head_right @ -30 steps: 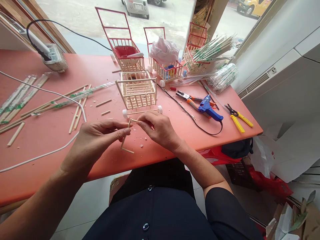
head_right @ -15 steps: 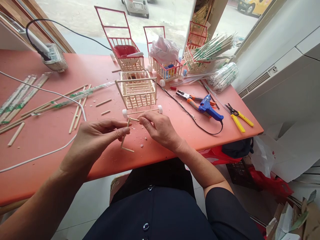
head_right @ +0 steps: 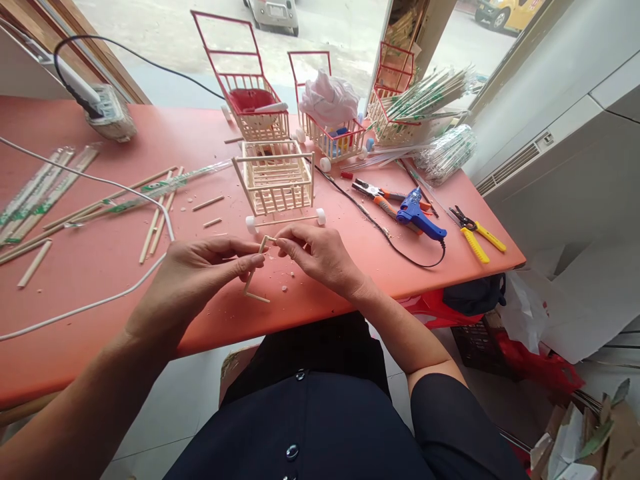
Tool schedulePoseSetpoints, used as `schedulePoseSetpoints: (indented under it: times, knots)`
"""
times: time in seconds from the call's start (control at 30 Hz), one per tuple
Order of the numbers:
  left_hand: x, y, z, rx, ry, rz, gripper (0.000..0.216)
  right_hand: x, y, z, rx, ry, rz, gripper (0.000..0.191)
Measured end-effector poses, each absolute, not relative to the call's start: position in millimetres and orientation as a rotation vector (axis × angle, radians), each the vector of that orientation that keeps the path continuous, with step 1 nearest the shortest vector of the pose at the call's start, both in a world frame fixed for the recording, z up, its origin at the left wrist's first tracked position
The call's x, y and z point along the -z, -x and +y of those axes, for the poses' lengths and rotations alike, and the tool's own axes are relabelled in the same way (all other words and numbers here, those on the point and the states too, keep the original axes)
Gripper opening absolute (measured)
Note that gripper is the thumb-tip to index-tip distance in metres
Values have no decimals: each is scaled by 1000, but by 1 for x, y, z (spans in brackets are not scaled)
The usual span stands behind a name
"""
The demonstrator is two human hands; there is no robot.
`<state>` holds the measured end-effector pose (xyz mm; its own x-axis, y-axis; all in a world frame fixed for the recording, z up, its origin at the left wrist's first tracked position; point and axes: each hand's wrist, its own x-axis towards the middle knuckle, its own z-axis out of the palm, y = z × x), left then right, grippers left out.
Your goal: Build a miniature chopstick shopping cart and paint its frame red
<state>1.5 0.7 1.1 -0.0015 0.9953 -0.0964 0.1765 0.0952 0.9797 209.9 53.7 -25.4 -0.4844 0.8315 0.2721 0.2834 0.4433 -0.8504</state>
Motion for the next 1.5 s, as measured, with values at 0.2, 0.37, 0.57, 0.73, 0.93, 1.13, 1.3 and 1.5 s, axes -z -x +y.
schedulePoseSetpoints:
  times: [0.2,0.37,0.57,0.73,0.93,1.13,1.3,1.5]
  knots:
    - [-2,-1,1,-1024,-1304,1381,20,29,-209,55,-997,932,-1989,24]
    - [-2,-1,0,-1023,-1295,1384,17,33,-209,57,-994,897,-1995,22]
    - [-1,-1,1,-1032,-1302,1379,16,35,-209,58,-978,889,-2010,23]
    - [0,-1,2,-1036,-1313,1366,21,36,-209,60,-967,879,-2011,23]
    - [9,3,7,-1074,-1356,1312,39,37,-210,64,-1014,901,-1957,28]
    - [27,10,14,-1194,-1214,1223,67,41,-211,74,-1015,889,-1789,44]
    - [29,14,13,-1222,-1117,1147,63,49,-212,85,-981,886,-1680,53]
    - [16,15,10,-1090,-1174,1276,49,49,-213,84,-951,925,-1689,53]
